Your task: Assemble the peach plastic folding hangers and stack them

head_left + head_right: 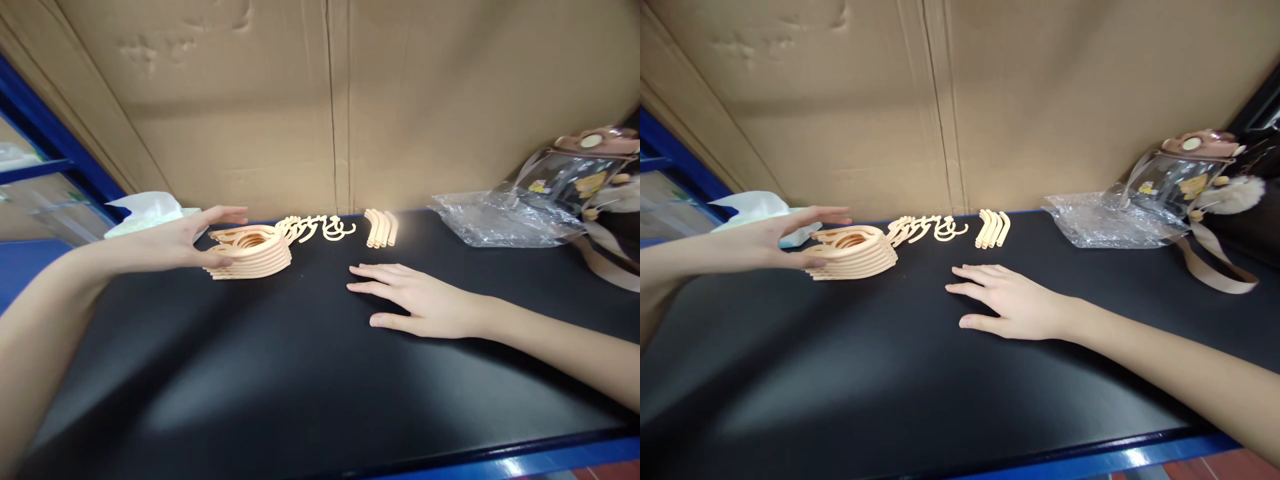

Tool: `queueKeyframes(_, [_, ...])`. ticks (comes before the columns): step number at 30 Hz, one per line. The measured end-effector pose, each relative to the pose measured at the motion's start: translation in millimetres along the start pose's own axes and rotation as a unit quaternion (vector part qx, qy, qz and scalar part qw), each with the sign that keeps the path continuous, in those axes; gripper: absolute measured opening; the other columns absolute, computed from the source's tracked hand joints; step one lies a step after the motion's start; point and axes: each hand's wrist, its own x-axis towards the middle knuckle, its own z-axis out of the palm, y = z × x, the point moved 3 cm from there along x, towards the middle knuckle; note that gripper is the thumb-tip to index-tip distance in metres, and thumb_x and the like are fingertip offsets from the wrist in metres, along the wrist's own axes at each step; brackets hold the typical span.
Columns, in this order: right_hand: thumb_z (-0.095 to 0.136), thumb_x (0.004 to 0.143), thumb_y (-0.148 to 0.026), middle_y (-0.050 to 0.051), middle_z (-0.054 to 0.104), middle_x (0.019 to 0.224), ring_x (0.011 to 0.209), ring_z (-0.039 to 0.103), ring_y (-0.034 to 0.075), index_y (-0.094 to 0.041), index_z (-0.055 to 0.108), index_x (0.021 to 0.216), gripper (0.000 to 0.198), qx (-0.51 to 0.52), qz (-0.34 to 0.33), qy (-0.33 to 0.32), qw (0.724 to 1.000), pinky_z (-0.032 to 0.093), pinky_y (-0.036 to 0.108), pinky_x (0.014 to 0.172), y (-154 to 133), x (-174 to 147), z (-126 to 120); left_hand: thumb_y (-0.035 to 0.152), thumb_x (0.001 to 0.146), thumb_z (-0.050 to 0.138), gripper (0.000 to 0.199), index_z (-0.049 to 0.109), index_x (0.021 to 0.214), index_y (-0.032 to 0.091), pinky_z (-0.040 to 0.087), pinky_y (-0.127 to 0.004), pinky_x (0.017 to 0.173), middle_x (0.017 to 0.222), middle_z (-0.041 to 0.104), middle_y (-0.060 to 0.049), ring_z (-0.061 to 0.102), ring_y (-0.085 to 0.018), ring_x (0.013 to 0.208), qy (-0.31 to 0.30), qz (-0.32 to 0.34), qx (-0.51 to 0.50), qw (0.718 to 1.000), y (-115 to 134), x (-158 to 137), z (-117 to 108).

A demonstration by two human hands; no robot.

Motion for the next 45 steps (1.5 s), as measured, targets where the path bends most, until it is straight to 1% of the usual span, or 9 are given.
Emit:
queueKeyframes(12, [0.046, 0.090, -0.052, 0.007, 0.033, 0.149, 0.137, 0.030, 0.027, -0.026, 0.043, 0.138, 0.055, 0.003, 0.004, -0.003, 1.000, 0.026, 0.050, 0.111, 0, 0, 0, 0.055, 0.078, 0.056, 0.074, 0.031, 0.142, 0.027, 0.036, -0.042, 0.101, 0.144, 0.040, -0.005, 0.046, -0.026, 0.122, -0.047, 0.010, 0.015, 0.999, -43, -4, -1])
queueKeyframes(20, [0.042, 0.091, -0.053, 0.007, 0.030, 0.150, 0.138, 0.028, 0.026, -0.025, 0.041, 0.140, 0.056, -0.020, 0.009, -0.020, 1.000, 0.025, 0.049, 0.111, -1, 0, 0, 0.054, 0.078, 0.053, 0.073, 0.035, 0.140, 0.020, 0.037, -0.039, 0.099, 0.142, 0.043, -0.008, 0.048, -0.026, 0.118, -0.047, 0.010, 0.026, 0.999, -36, -3, -3])
queueKeyframes(31, [0.039, 0.092, -0.055, 0.007, 0.029, 0.151, 0.138, 0.027, 0.025, -0.024, 0.040, 0.140, 0.058, -0.027, 0.013, -0.030, 0.999, 0.024, 0.047, 0.112, -2, 0, -1, 0.060, 0.078, 0.055, 0.074, 0.033, 0.140, 0.025, 0.036, -0.042, 0.101, 0.144, 0.040, -0.006, 0.047, -0.027, 0.120, -0.033, -0.002, 0.013, 0.999, -35, -6, -3])
queueKeyframes(36, [0.038, 0.092, -0.055, 0.007, 0.029, 0.151, 0.138, 0.027, 0.024, -0.023, 0.040, 0.140, 0.058, -0.034, 0.010, -0.031, 0.999, 0.024, 0.047, 0.112, -2, 0, -1, 0.069, 0.074, 0.054, 0.080, 0.032, 0.140, 0.029, 0.038, -0.051, 0.098, 0.137, 0.048, -0.005, 0.049, -0.032, 0.117, 0.019, -0.070, -0.019, 0.997, -5, -8, -11])
queueKeyframes(37, [0.038, 0.092, -0.055, 0.007, 0.029, 0.151, 0.138, 0.027, 0.024, -0.023, 0.040, 0.140, 0.058, -0.036, 0.009, -0.030, 0.999, 0.024, 0.047, 0.112, -2, 0, -1, 0.072, 0.075, 0.050, 0.077, 0.036, 0.138, 0.029, 0.038, -0.052, 0.096, 0.132, 0.052, -0.004, 0.051, -0.032, 0.114, 0.064, -0.071, -0.021, 0.995, 6, -7, -12])
queueKeyframes(39, [0.038, 0.092, -0.055, 0.007, 0.030, 0.151, 0.138, 0.028, 0.025, -0.023, 0.041, 0.140, 0.057, -0.038, 0.008, -0.028, 0.999, 0.025, 0.047, 0.112, -2, 1, -1, 0.067, 0.082, 0.045, 0.068, 0.041, 0.135, 0.024, 0.035, -0.050, 0.102, 0.136, 0.047, -0.005, 0.047, -0.031, 0.119, 0.189, -0.016, -0.042, 0.981, 35, -5, -10])
queueKeyframes(41, [0.038, 0.092, -0.055, 0.007, 0.030, 0.151, 0.138, 0.028, 0.024, -0.023, 0.041, 0.140, 0.057, -0.039, 0.005, -0.026, 0.999, 0.025, 0.046, 0.112, -2, 1, -1, 0.056, 0.088, 0.044, 0.056, 0.045, 0.129, 0.019, 0.030, -0.046, 0.108, 0.134, 0.048, -0.008, 0.042, -0.028, 0.126, 0.274, 0.074, -0.060, 0.957, 66, -4, 1])
queueKeyframes(43, [0.038, 0.092, -0.055, 0.008, 0.030, 0.151, 0.138, 0.028, 0.024, -0.023, 0.041, 0.140, 0.057, -0.041, 0.003, -0.024, 0.999, 0.025, 0.045, 0.112, -2, 1, -1, 0.044, 0.093, 0.042, 0.044, 0.044, 0.128, 0.018, 0.029, -0.046, 0.110, 0.135, 0.048, -0.009, 0.039, -0.026, 0.130, 0.260, 0.144, -0.068, 0.952, 93, -4, 23])
queueKeyframes(45, [0.038, 0.092, -0.055, 0.008, 0.031, 0.150, 0.138, 0.028, 0.024, -0.022, 0.041, 0.140, 0.058, -0.045, -0.002, -0.023, 0.999, 0.025, 0.045, 0.112, -1, 1, 0, 0.036, 0.094, 0.040, 0.041, 0.040, 0.132, 0.019, 0.031, -0.045, 0.110, 0.139, 0.044, -0.010, 0.038, -0.025, 0.131, 0.190, 0.189, -0.067, 0.961, 114, -4, 49])
